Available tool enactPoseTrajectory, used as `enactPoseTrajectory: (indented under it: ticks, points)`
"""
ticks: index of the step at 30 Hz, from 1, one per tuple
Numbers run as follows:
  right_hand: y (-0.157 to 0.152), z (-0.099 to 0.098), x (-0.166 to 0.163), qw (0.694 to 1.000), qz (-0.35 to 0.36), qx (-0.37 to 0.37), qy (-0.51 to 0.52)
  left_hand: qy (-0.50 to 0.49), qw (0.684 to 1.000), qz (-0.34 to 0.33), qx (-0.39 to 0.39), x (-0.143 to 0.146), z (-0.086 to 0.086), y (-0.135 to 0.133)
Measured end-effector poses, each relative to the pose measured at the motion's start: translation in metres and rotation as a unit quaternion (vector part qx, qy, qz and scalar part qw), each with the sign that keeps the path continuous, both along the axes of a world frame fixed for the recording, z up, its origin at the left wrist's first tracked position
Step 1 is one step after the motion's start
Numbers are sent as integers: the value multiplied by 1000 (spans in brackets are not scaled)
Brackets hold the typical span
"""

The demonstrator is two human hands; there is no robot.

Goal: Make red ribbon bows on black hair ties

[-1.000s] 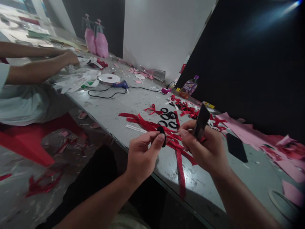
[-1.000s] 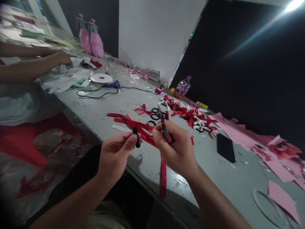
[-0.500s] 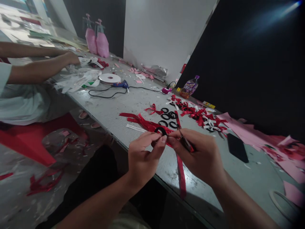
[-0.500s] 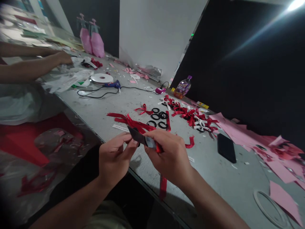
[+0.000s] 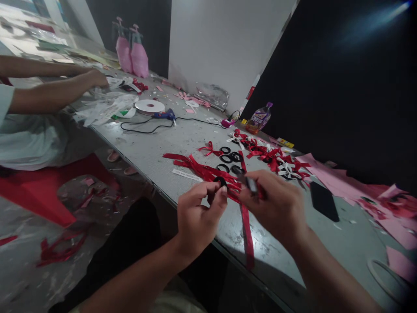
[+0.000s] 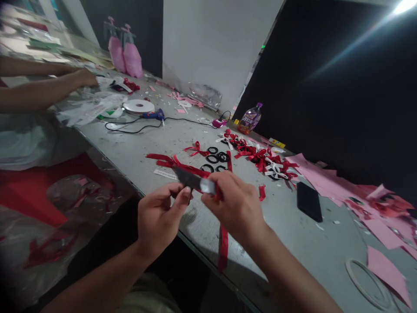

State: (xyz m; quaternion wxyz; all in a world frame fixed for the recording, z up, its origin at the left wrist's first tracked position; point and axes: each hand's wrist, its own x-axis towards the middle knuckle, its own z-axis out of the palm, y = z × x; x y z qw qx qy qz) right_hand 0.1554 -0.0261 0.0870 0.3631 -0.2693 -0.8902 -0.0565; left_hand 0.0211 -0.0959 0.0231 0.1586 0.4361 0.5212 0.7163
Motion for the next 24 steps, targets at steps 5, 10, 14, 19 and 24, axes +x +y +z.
enactPoseTrajectory:
  ticks: [5, 10, 14, 19, 24]
  points:
    - [6, 12, 13, 994, -12, -78, 76, -68, 995, -53, -46, -5, 3, 1]
    - [-1, 15, 10, 978, 16, -200, 60, -111, 990, -76, -49, -7, 2, 4]
    - [-6, 15, 2, 977, 38, -207, 44, -115, 989, -77, -46, -9, 0, 5]
    - [-9, 10, -5, 985, 78, -156, 13, -88, 991, -84, -50, -9, 5, 3]
    - [-8, 5, -6, 983, 95, -158, 14, -54, 994, -90, -17, -6, 8, 2]
